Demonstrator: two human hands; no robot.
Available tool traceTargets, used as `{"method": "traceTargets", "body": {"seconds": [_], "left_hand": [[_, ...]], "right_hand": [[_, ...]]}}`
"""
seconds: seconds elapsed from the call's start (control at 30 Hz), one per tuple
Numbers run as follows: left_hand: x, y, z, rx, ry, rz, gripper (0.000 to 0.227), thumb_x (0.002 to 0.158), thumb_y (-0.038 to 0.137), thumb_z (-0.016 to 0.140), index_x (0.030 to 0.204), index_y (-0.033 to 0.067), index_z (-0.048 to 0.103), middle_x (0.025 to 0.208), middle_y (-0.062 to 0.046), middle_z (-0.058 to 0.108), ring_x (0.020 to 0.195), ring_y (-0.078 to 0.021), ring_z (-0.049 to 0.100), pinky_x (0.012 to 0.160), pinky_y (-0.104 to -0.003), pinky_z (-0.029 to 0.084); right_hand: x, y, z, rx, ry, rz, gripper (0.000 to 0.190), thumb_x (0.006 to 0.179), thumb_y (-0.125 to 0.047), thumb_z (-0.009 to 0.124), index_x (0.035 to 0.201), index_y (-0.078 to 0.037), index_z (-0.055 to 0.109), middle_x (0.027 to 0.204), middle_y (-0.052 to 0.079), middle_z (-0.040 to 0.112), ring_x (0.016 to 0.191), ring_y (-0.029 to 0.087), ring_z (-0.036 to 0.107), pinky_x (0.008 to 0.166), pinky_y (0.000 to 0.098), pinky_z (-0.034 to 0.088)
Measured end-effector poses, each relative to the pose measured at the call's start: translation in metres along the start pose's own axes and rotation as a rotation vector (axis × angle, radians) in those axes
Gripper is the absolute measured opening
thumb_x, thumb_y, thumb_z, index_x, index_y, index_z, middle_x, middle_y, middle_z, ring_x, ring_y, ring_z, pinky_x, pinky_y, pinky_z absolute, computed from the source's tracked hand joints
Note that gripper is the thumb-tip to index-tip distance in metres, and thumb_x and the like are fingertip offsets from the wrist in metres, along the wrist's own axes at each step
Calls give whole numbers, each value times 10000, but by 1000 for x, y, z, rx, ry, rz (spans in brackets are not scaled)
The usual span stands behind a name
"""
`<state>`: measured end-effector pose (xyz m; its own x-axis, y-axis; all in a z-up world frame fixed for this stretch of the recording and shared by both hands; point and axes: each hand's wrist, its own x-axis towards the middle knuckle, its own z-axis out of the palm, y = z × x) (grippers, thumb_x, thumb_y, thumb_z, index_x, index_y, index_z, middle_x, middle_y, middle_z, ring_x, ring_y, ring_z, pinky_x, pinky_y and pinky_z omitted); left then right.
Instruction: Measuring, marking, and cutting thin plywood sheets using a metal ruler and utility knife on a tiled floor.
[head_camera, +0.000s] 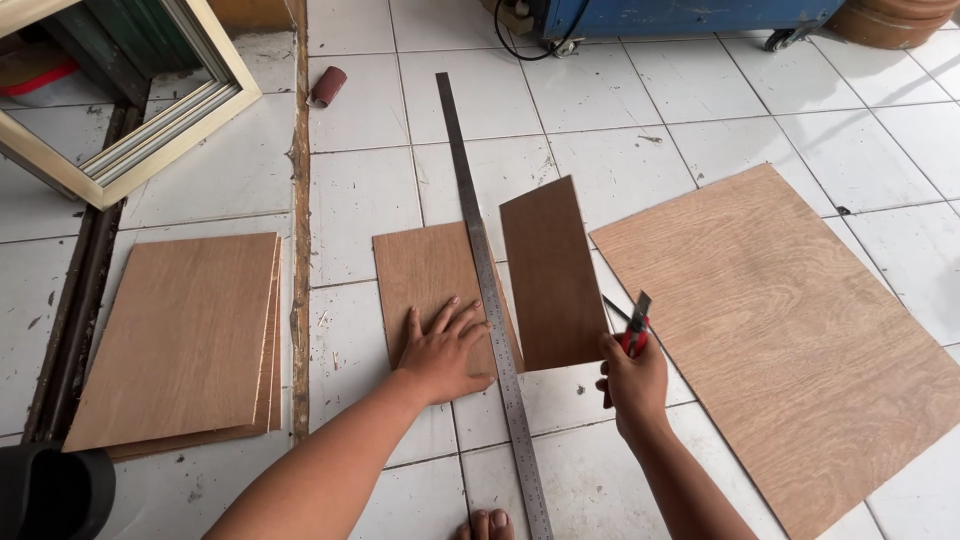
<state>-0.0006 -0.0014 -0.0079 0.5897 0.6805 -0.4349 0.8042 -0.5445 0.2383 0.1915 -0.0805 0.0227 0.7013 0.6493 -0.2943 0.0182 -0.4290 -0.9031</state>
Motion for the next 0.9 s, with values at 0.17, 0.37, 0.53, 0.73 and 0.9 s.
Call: {"method": "traceTargets", "body": {"seconds": [0.17, 0.37, 0.53, 0.73, 0.9], "left_hand": [[4, 2, 1, -21, -40, -49, 729, 759, 566, 436, 1367, 256, 178, 1479, 47, -42, 1355, -192, -99, 997, -659, -23], [11, 5, -2, -41, -53, -54, 720, 746, 534, 497, 1341, 241, 217, 1475, 39, -9, 1354, -217, -82, 989, -670, 30], [29, 18, 3, -253, 122, -78, 256, 803, 346, 493, 982, 185, 580, 1220, -13, 453, 1137, -262, 366, 921, -471, 286], [33, 17, 20, -1598, 218, -401, 86, 770, 181, 412, 684, 171, 416, 666, 36, 390, 639, -114, 357, 574, -246, 262], [7, -48, 19, -1697, 541, -563, 92, 634, 113, 432, 678, 168, 372, 673, -9, 402, 627, -173, 396, 505, -308, 298]], "right_hand": [[13, 31, -11, 192, 116, 157, 163, 852, -188, 557, 815, -52, 475, 648, 105, 491, 463, 206, 445, 328, 292, 319], [22, 37, -38, 508, 70, 205, 158, 856, -205, 577, 895, -100, 466, 730, -12, 446, 543, 57, 398, 492, 231, 378], [15, 56, -29, 524, -45, 233, 143, 861, -187, 571, 840, -102, 458, 716, -10, 442, 544, 62, 395, 487, 236, 360], [-14, 43, -2, 363, -303, 237, 184, 833, -202, 561, 878, -42, 485, 599, 110, 419, 461, 214, 411, 323, 303, 300], [-36, 25, 8, 119, -483, 225, 269, 843, -203, 518, 1002, -15, 626, 529, 113, 390, 439, 220, 408, 331, 282, 268]]}}
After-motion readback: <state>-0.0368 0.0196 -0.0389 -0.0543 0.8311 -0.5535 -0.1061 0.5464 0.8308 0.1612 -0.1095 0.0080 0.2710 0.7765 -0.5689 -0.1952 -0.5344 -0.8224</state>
